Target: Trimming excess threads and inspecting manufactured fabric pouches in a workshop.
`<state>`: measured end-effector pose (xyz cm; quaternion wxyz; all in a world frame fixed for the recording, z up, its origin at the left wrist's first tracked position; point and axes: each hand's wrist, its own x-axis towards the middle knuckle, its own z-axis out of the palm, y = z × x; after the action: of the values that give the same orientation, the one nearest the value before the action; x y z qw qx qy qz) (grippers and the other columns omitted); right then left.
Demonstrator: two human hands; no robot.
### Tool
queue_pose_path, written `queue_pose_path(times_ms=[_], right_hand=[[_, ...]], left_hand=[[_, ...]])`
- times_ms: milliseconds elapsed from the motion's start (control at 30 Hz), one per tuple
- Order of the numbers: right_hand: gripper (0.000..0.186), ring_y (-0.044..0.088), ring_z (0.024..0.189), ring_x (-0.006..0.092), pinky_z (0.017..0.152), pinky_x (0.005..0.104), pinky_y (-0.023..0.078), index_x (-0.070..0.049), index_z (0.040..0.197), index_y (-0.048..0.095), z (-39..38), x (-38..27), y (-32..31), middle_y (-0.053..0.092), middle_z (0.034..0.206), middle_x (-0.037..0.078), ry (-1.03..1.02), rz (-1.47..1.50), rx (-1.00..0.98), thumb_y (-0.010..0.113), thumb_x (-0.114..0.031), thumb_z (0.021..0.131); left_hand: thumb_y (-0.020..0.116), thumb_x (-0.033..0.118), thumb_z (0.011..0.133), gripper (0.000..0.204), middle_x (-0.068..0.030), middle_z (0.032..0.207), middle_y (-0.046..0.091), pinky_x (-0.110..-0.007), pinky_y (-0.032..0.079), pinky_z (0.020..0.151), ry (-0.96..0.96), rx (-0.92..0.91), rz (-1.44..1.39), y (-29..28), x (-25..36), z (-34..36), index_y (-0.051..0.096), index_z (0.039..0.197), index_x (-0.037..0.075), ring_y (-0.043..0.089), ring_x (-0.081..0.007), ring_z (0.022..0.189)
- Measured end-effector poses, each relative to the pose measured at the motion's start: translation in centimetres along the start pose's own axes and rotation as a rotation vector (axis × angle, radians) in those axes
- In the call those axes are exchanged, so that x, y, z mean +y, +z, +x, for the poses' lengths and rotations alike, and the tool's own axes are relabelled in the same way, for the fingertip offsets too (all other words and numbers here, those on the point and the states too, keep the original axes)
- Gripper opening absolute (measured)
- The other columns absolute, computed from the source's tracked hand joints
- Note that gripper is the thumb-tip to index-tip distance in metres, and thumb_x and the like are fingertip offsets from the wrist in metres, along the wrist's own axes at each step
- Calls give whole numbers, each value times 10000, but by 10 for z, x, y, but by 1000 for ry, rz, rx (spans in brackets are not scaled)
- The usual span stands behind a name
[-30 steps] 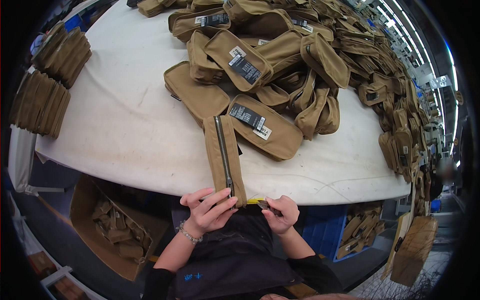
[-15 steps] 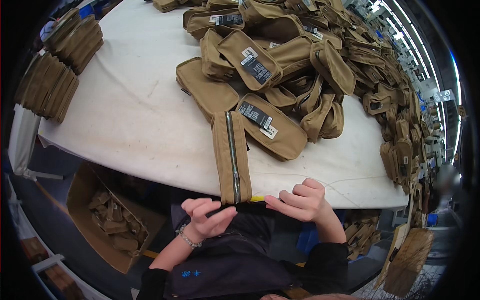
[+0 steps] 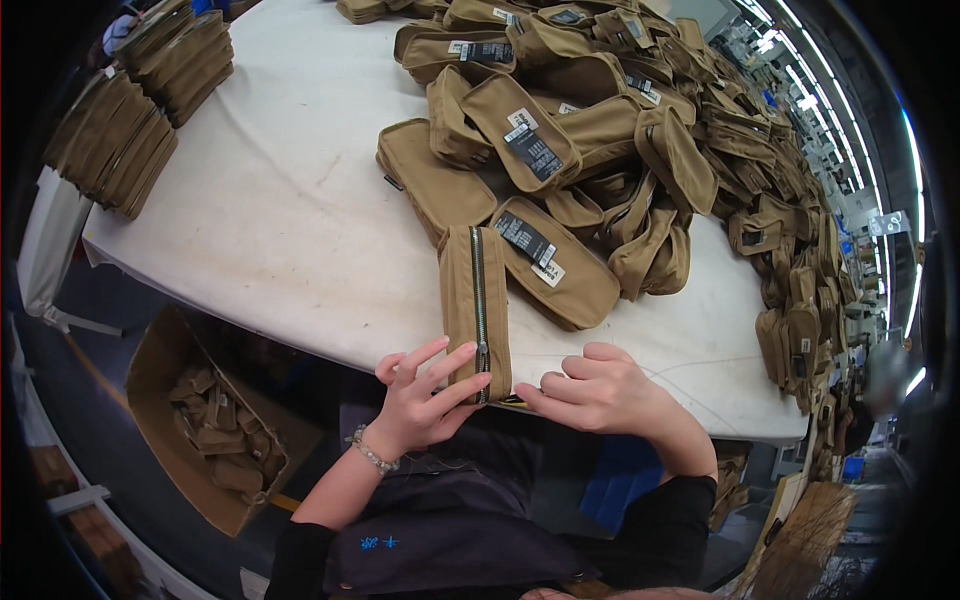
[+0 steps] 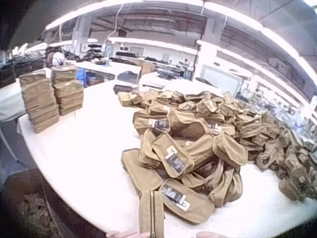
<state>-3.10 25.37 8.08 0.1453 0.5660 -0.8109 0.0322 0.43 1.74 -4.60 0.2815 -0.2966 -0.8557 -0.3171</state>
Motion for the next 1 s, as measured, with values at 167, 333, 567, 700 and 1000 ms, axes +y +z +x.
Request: queue_pose_path(times_ms=[167,333,567,700,1000], right_hand=[[166,482,564,52,494,237,295,-128,872,688,3,0,-2,437,630,-63,-29,-12,-30,676,-139,708],[74,467,518,51,480,237,281,-122,818,674,4,-4,-1,425,602,-60,-11,-19,-37,684,-130,745],[45,461,514,49,472,240,281,-128,770,647,6,-4,-2,420,596,-59,-44,-41,-49,691,-126,760],[61,467,528,52,479,240,290,-132,754,631,9,-3,-2,426,601,-59,-59,-49,-56,684,-129,783],[39,508,578,66,499,244,339,-125,785,635,16,5,-4,479,633,-57,-114,-19,-105,668,-145,790]], left_hand=[[798,263,637,453,15,1320,571,-370,231,975,-18,4,-11,1,0,-1,700,1078,293,456,-225,1203],[781,297,688,404,59,1332,567,-350,236,967,-46,16,-18,2,1,-1,705,1084,318,459,-172,1202],[783,277,678,407,62,1335,562,-344,244,953,-41,24,-30,3,1,-2,707,1076,317,455,-174,1209],[786,274,673,409,62,1339,559,-346,247,947,-39,23,-32,2,1,-1,707,1072,314,454,-175,1213],[798,262,653,431,63,1335,562,-348,246,943,-44,15,-38,2,0,-2,709,1073,307,447,-179,1212]])
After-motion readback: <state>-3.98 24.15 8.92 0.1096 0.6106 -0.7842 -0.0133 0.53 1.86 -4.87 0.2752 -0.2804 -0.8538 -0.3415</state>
